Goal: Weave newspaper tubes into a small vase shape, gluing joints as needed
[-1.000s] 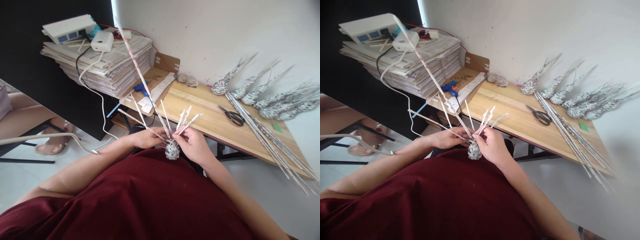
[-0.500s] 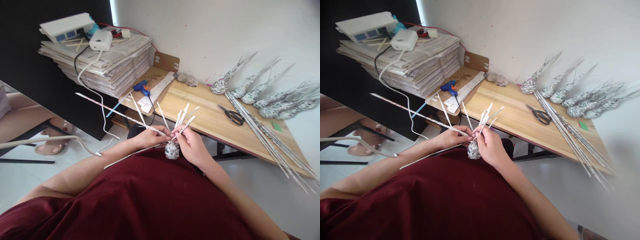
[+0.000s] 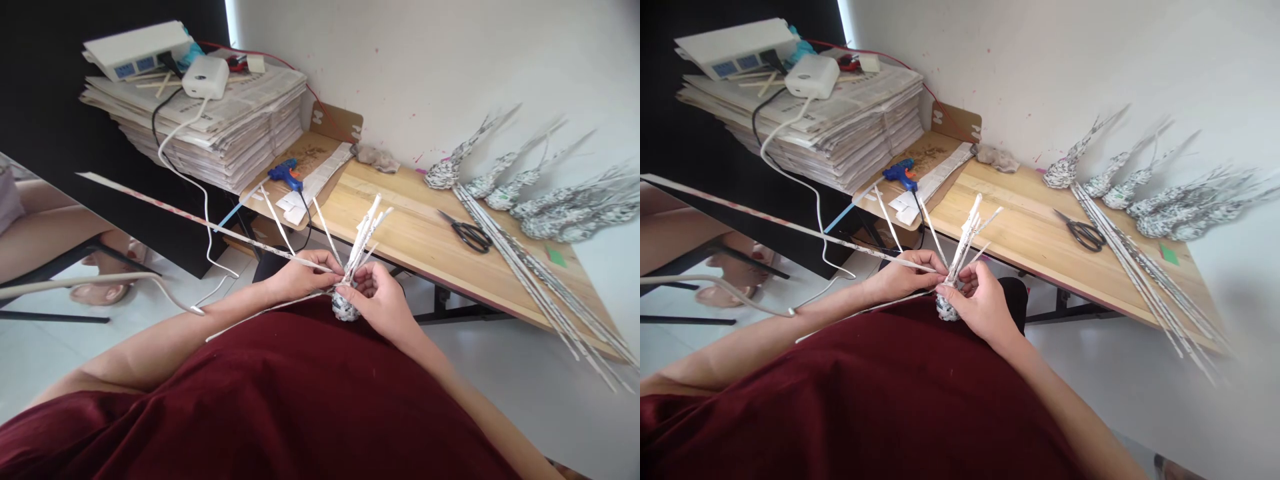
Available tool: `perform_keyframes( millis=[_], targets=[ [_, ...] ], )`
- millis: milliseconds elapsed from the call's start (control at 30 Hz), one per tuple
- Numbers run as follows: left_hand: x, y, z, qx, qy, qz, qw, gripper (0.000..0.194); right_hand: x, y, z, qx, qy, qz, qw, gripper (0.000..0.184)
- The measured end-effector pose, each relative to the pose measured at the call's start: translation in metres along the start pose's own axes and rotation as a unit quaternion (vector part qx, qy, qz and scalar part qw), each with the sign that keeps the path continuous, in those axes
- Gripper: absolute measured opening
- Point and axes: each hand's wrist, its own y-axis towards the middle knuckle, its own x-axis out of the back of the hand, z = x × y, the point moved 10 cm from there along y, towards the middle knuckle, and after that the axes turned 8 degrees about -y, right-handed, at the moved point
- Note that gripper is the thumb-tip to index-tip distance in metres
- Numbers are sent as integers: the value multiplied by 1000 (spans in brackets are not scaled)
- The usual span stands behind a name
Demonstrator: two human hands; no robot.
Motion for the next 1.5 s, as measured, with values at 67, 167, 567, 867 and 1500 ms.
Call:
perform_keyframes(
  millis=[67, 167, 567, 867, 1500],
  targets=[
    [0, -1, 1, 2, -3, 6, 1000, 19, -3, 0, -3, -8, 2, 9, 1000, 38],
    [-2, -2, 3, 3, -18, 38, 999, 24, -9, 0, -6, -16, 37, 22, 999, 35],
    [3, -1, -6, -36, 20, 52, 998, 29, -26, -1, -13, -18, 207, 66, 976, 36],
    [0, -10, -28, -160, 138, 23, 977, 16, -28, -1, -9, -27, 219, 92, 971, 45],
    [-4, -29, -33, -338, 204, 2, 919, 16, -34, 2, -18, -44, 276, 71, 957, 40]
  ],
)
